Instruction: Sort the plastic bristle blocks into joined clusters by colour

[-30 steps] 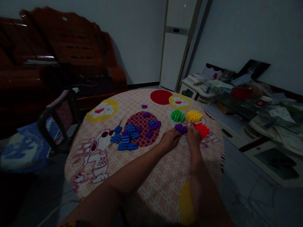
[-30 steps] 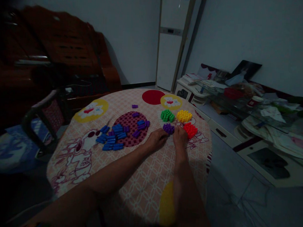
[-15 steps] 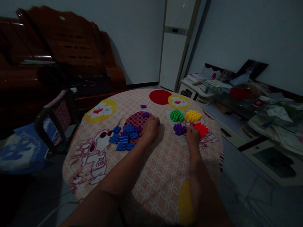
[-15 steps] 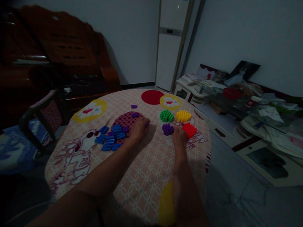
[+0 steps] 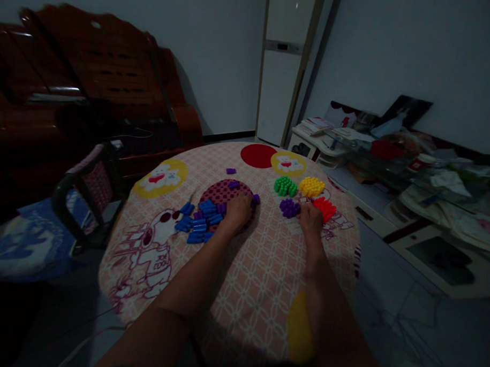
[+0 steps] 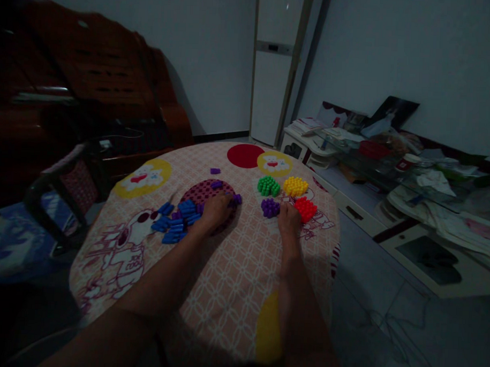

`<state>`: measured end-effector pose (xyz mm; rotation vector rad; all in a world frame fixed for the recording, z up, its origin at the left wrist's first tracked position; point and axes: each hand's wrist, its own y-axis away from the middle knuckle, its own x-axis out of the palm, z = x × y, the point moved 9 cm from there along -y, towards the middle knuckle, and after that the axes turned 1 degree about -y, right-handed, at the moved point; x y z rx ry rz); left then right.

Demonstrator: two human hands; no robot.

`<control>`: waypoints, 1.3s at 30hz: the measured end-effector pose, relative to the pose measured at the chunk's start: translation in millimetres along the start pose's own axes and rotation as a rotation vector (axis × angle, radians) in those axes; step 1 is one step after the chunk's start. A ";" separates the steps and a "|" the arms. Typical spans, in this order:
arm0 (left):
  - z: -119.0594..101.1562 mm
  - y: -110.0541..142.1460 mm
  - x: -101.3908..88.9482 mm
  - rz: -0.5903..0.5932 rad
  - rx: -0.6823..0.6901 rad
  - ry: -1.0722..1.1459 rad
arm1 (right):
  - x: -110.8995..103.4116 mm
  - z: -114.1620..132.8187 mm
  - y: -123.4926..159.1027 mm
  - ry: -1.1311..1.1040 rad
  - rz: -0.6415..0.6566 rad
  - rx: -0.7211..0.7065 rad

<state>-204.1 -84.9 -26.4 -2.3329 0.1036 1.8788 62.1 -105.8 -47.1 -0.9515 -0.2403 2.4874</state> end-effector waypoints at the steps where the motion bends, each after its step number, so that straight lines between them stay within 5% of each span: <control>1: -1.4 0.6 -1.6 -0.012 0.009 0.016 | -0.2 -0.2 -0.1 -0.001 -0.002 0.005; 7: -33.2 1.2 -4.5 -0.089 0.173 0.224 | -0.5 0.8 -0.5 -0.008 -0.003 0.009; 14: -79.0 4.1 21.1 -0.117 0.260 0.474 | -0.8 2.8 1.3 -0.013 0.007 0.000; 39: -68.4 -1.7 38.7 -0.123 0.160 0.742 | 1.1 0.7 -0.2 0.008 0.005 -0.011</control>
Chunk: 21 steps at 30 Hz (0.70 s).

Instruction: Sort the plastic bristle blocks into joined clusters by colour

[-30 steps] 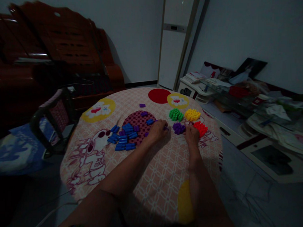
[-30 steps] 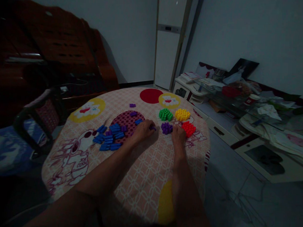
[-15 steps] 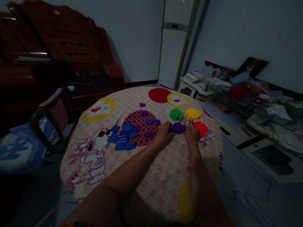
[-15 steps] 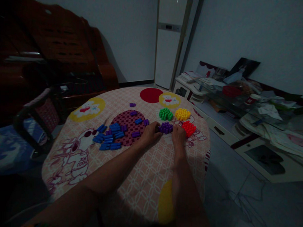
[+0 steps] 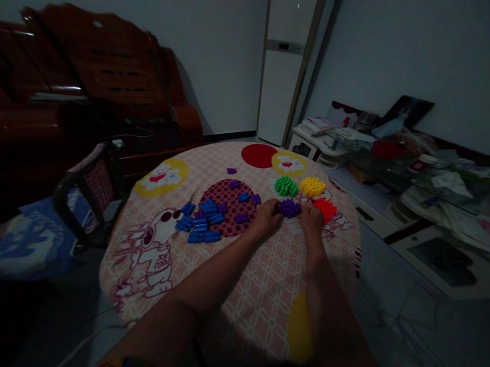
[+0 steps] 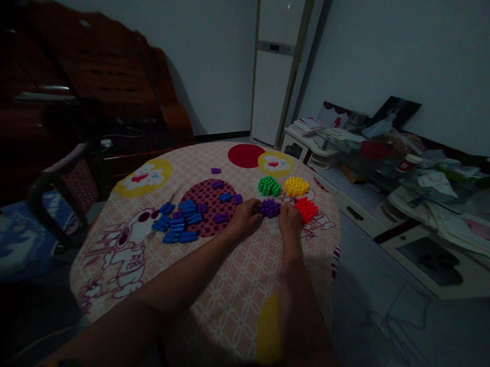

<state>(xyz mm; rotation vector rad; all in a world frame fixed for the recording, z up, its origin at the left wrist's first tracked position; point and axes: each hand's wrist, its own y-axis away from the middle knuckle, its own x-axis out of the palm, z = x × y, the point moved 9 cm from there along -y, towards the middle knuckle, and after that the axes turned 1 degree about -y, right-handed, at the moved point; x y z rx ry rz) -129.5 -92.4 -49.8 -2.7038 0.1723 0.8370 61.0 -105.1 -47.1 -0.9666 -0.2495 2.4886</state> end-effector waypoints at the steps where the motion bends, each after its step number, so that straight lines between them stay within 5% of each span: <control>1: 0.8 -1.0 -5.6 -0.023 0.008 -0.028 | -0.5 0.6 0.2 0.000 0.000 0.001; 5: 6.0 -6.1 -40.3 -0.126 0.047 -0.263 | -1.4 1.2 0.1 0.006 0.004 0.015; 9: 20.0 -10.1 -60.4 -0.059 -0.013 -0.509 | -1.1 -0.1 -0.1 0.004 -0.003 0.024; 15: 25.1 -12.4 -58.1 0.009 -0.032 -0.665 | 1.1 -2.3 -0.2 0.019 0.000 0.012; 21: 13.7 -10.2 -39.6 0.096 0.078 -0.503 | 1.5 -2.4 -0.1 -0.001 -0.005 -0.023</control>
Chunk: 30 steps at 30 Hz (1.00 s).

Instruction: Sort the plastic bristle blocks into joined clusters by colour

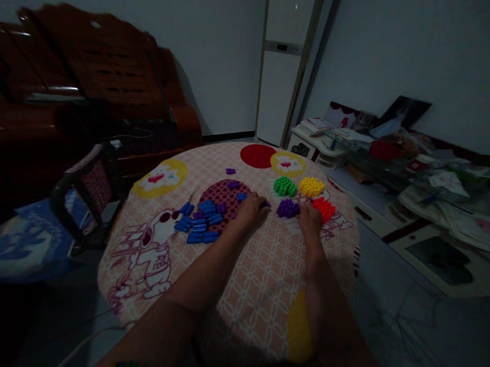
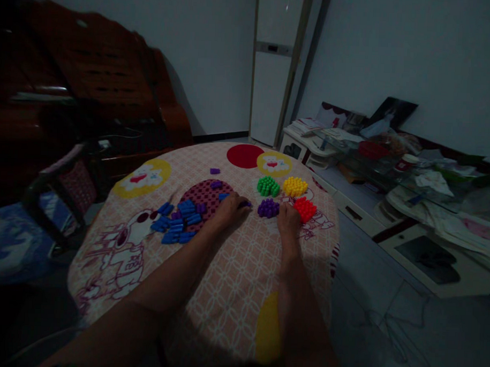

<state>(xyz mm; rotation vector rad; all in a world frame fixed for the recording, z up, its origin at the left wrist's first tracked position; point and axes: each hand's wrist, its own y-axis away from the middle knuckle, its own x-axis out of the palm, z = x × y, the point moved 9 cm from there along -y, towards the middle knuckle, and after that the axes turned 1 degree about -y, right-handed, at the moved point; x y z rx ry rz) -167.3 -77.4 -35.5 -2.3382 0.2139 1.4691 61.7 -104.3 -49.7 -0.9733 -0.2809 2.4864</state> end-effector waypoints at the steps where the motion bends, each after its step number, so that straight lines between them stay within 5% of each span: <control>1: -1.9 -0.4 0.9 0.000 -0.001 0.021 | 0.2 -0.1 0.3 -0.001 0.002 -0.001; 12: -31.1 -12.2 18.7 -0.051 0.014 0.238 | -1.2 2.1 -0.1 0.024 -0.008 -0.010; 21: -33.9 -10.6 26.7 -0.043 0.042 0.298 | -2.0 3.7 0.7 0.006 -0.011 -0.014; 25: -13.2 -15.2 12.1 -0.172 0.015 0.256 | -1.2 2.4 0.5 -0.008 -0.008 -0.005; 30: 50.9 -27.3 -31.2 -0.312 -0.189 0.058 | 1.2 -1.2 -1.4 -0.018 0.003 0.004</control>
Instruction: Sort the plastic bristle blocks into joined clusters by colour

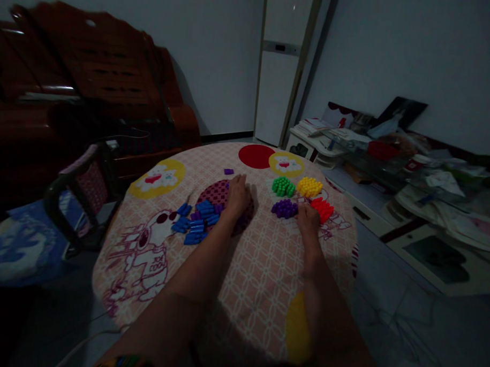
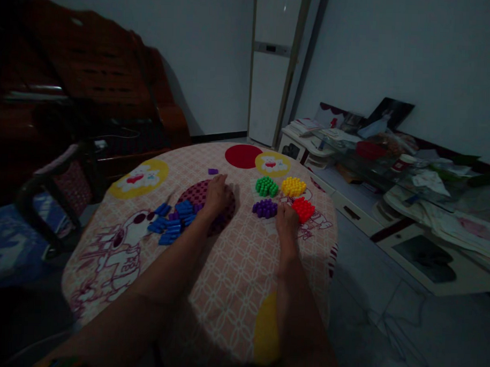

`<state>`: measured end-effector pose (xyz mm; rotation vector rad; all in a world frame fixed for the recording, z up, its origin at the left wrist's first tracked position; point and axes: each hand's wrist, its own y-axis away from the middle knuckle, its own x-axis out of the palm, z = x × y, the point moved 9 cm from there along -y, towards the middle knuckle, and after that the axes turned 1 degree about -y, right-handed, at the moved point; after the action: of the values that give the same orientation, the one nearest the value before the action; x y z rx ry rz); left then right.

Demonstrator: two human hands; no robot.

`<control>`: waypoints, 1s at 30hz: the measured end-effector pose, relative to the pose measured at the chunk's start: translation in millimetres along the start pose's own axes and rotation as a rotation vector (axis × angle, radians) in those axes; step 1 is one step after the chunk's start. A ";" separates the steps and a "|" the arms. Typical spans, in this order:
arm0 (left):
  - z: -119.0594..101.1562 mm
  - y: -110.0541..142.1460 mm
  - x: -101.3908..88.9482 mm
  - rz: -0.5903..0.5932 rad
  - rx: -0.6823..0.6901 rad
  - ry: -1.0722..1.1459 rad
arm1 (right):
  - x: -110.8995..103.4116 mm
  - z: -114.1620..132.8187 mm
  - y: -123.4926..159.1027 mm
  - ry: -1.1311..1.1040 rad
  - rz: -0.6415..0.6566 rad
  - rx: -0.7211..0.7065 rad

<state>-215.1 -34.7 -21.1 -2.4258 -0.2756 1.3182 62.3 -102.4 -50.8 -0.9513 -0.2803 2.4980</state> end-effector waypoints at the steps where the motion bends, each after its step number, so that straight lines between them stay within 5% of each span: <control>1: 10.3 -6.3 -2.9 0.034 -0.032 -0.067 | 0.7 -0.7 -0.3 0.003 0.007 0.002; 6: 41.2 -18.6 -4.2 0.243 -0.123 -0.268 | 1.3 -2.5 -0.1 0.023 0.012 0.006; 11: 36.8 -14.6 -12.7 0.268 -0.144 -0.302 | 3.3 -4.5 0.9 0.016 0.025 0.023; 16: -19.1 9.0 -20.3 0.203 0.033 -0.107 | 3.6 -4.1 0.7 0.015 0.032 0.033; 21: -86.0 56.9 4.1 0.299 0.308 0.093 | 2.0 -1.2 0.9 -0.003 0.034 0.036; 25: -106.6 80.6 25.5 0.379 0.361 0.172 | 0.6 0.4 1.4 0.005 0.031 0.040; 30: -118.5 86.7 25.5 0.319 0.382 0.213 | 0.9 2.0 1.2 0.018 0.037 0.049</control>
<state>-102.0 -131.7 -16.9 -2.3081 0.3993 1.0939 60.0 -103.1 -50.2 -0.9667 -0.1962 2.5166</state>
